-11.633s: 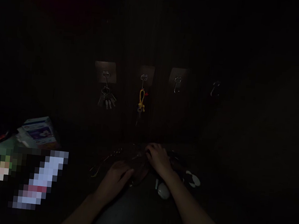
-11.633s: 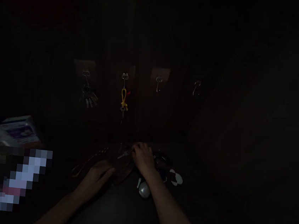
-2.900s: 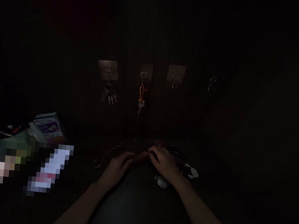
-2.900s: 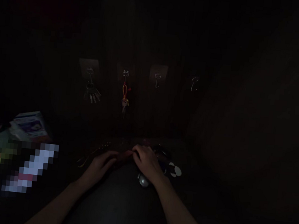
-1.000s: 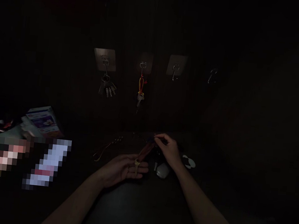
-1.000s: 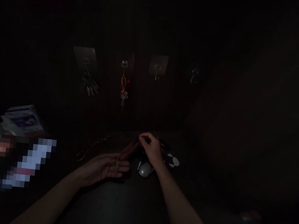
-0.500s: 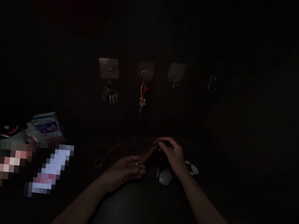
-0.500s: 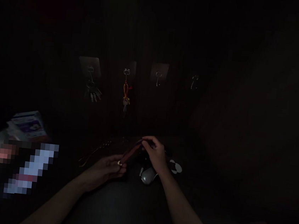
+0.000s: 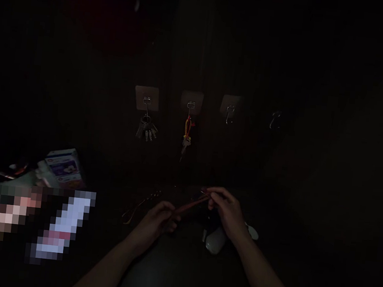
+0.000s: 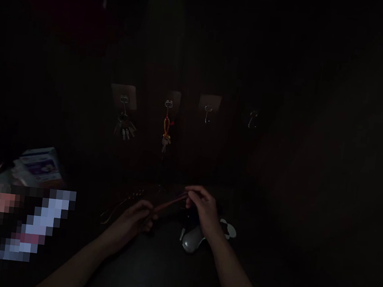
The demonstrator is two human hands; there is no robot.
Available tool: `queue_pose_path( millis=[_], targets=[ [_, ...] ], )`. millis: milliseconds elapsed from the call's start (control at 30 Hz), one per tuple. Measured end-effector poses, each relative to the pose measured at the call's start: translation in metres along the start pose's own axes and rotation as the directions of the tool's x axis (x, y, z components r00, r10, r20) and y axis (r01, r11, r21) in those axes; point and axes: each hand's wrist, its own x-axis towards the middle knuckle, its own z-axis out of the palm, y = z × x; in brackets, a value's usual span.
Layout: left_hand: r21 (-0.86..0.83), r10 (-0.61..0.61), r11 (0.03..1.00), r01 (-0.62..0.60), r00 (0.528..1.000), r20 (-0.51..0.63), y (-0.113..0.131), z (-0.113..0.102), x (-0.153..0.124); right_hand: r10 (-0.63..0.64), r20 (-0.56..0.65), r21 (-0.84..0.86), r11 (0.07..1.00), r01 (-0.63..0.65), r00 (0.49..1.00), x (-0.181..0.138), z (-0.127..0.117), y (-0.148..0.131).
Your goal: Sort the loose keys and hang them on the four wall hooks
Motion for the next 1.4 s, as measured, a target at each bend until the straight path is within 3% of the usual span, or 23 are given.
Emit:
queue_pose_path(
  millis=[200,400,500,600,767,967,1267,1400],
  targets=[
    [-0.024,0.000,1.000,-0.001,0.998,-0.061,0.002,-0.002,0.002,0.027,0.024,-0.043,0.999,-0.026,0.999,-0.002,-0.005,-0.006],
    [0.174,0.074,0.983,-0.058,0.993,-0.092,0.003,-0.002,0.004,-0.009,0.026,-0.247,0.969,0.015,1.000,-0.003,-0.001,-0.020],
    [0.307,0.146,0.947,-0.093,0.977,-0.154,0.003,-0.002,0.007,-0.049,0.064,-0.327,0.943,0.068,0.997,-0.001,0.003,-0.028],
    [0.325,0.199,0.937,-0.129,0.961,-0.191,0.004,0.001,0.009,-0.107,0.097,-0.389,0.911,0.137,0.990,0.005,0.007,-0.040],
    [0.355,0.184,0.929,-0.106,0.964,-0.193,0.008,0.003,0.009,-0.246,0.130,-0.432,0.858,0.278,0.961,0.021,0.021,-0.075],
    [0.367,0.193,0.926,-0.091,0.948,-0.254,0.011,0.003,0.008,-0.401,0.162,-0.364,0.825,0.432,0.902,0.048,0.050,-0.116],
    [0.424,0.201,0.901,-0.095,0.956,-0.212,0.011,0.002,0.009,-0.463,0.181,-0.228,0.838,0.495,0.867,0.092,0.076,-0.147],
    [0.453,0.193,0.888,-0.078,0.958,-0.213,0.012,0.002,0.009,-0.454,0.244,-0.164,0.852,0.498,0.857,0.105,0.084,-0.164]
  ],
)
